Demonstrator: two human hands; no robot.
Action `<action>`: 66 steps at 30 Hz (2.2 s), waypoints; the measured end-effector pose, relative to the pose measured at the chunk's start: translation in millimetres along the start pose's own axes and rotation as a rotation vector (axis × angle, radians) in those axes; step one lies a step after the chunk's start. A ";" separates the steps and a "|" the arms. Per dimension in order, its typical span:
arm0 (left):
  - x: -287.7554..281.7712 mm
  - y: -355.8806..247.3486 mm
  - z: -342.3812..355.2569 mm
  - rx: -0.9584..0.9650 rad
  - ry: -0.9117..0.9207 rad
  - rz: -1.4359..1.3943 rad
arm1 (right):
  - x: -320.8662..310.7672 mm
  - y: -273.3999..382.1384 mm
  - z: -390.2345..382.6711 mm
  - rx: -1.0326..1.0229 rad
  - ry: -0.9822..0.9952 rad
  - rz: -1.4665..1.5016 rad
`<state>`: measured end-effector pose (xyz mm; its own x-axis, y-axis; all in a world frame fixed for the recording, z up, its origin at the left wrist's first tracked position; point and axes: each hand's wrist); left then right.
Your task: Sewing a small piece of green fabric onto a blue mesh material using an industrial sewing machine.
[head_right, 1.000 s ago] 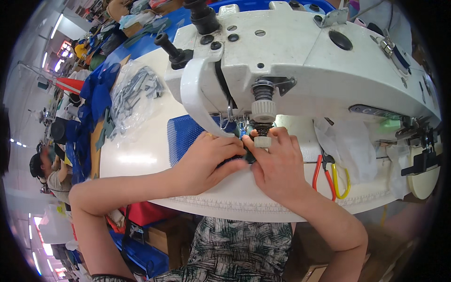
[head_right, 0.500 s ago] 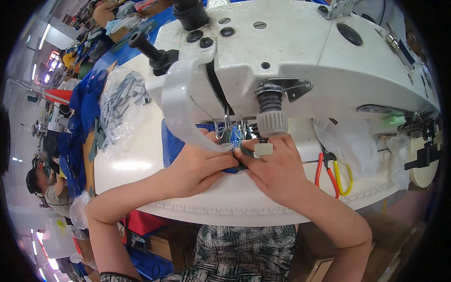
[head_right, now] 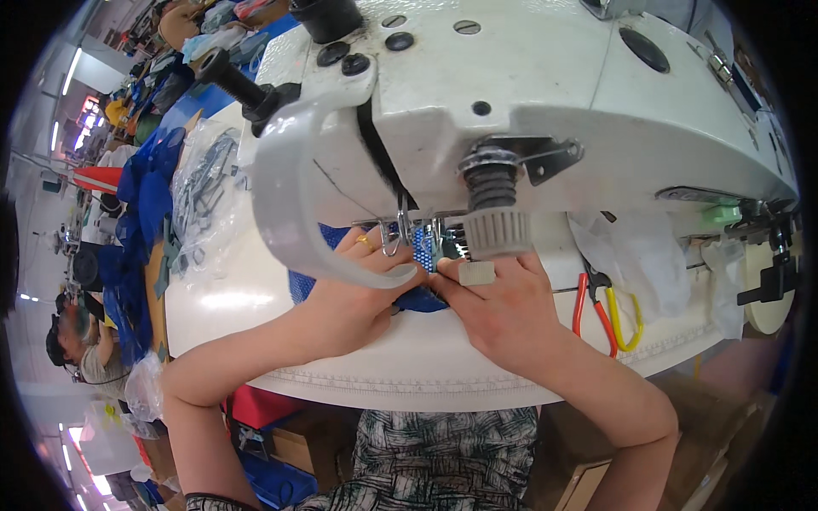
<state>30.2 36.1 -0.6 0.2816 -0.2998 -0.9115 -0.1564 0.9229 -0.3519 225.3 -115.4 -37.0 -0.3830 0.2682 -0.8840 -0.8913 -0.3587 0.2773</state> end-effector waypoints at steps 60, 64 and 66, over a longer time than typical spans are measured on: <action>22.5 -8.7 -11.5 -0.142 -0.112 -0.211 | -7.3 -0.6 8.9 0.005 -0.132 -0.040; 20.3 -10.1 -12.3 -0.139 -0.083 -0.179 | -7.6 -0.6 10.4 -0.029 -0.159 -0.021; 20.8 -9.6 -12.3 -0.138 -0.079 -0.181 | -8.3 0.0 11.3 -0.023 -0.166 -0.018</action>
<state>25.9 18.1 -18.8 0.3894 -0.4325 -0.8132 -0.2230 0.8124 -0.5389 225.7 -107.6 -25.4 -0.4032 0.4184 -0.8138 -0.8935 -0.3720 0.2515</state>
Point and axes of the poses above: each hand's wrist, its own z-axis towards the middle knuckle, its own x-axis out of the palm, y = z × x, and after that the axes turned 7 degrees about -x, right-handed
